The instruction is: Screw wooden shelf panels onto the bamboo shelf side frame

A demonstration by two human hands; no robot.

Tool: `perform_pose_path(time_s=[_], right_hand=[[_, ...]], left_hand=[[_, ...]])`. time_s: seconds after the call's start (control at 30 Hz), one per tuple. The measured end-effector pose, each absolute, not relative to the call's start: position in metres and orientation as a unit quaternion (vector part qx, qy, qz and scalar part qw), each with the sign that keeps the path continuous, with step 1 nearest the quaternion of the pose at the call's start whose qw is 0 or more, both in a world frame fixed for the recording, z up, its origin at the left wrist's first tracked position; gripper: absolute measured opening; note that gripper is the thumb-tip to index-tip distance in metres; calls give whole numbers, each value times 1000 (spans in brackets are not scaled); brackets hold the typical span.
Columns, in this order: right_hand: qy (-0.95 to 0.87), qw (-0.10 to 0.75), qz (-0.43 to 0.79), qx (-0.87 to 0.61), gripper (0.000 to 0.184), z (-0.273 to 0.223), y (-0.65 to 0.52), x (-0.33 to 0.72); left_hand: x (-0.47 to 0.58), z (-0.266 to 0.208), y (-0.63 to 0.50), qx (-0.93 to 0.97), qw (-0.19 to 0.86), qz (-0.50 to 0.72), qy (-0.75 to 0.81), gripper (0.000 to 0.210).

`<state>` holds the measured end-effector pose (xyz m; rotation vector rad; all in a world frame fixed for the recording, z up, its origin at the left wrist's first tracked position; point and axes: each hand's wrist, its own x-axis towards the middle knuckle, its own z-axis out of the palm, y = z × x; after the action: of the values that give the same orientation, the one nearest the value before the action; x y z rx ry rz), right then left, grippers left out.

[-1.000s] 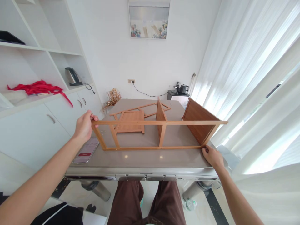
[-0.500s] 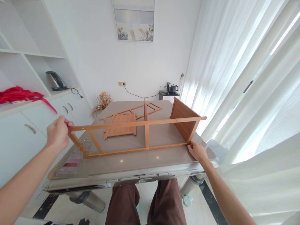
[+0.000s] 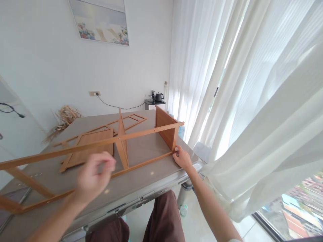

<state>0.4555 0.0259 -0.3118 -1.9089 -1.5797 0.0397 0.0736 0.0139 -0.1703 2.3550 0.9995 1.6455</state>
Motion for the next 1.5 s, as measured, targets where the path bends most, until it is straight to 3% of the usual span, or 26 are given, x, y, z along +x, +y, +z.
perform_pose_path(time_s=[0.13, 0.23, 0.5, 0.63, 0.93, 1.37, 1.5], right_hand=[[-592, 396, 27, -701, 37, -312, 23, 459], [-586, 435, 37, -683, 27, -311, 22, 461], [-597, 464, 66, -651, 16, -309, 20, 458], [-619, 454, 79, -636, 16, -303, 17, 454], [-683, 341, 24, -645, 20, -308, 15, 447], [-671, 338, 16, -660, 13, -306, 16, 444], [-678, 299, 15, -671, 15, -298, 21, 459]], left_hand=[[201, -212, 38, 840, 305, 369, 256, 19], [263, -236, 69, 848, 364, 306, 234, 21], [287, -256, 124, 864, 419, 191, 202, 22], [287, -258, 127, 851, 440, 202, 202, 21], [288, -271, 121, 857, 408, 233, 212, 25], [285, -291, 132, 827, 454, 260, 206, 23], [291, -300, 141, 833, 446, 237, 227, 20]])
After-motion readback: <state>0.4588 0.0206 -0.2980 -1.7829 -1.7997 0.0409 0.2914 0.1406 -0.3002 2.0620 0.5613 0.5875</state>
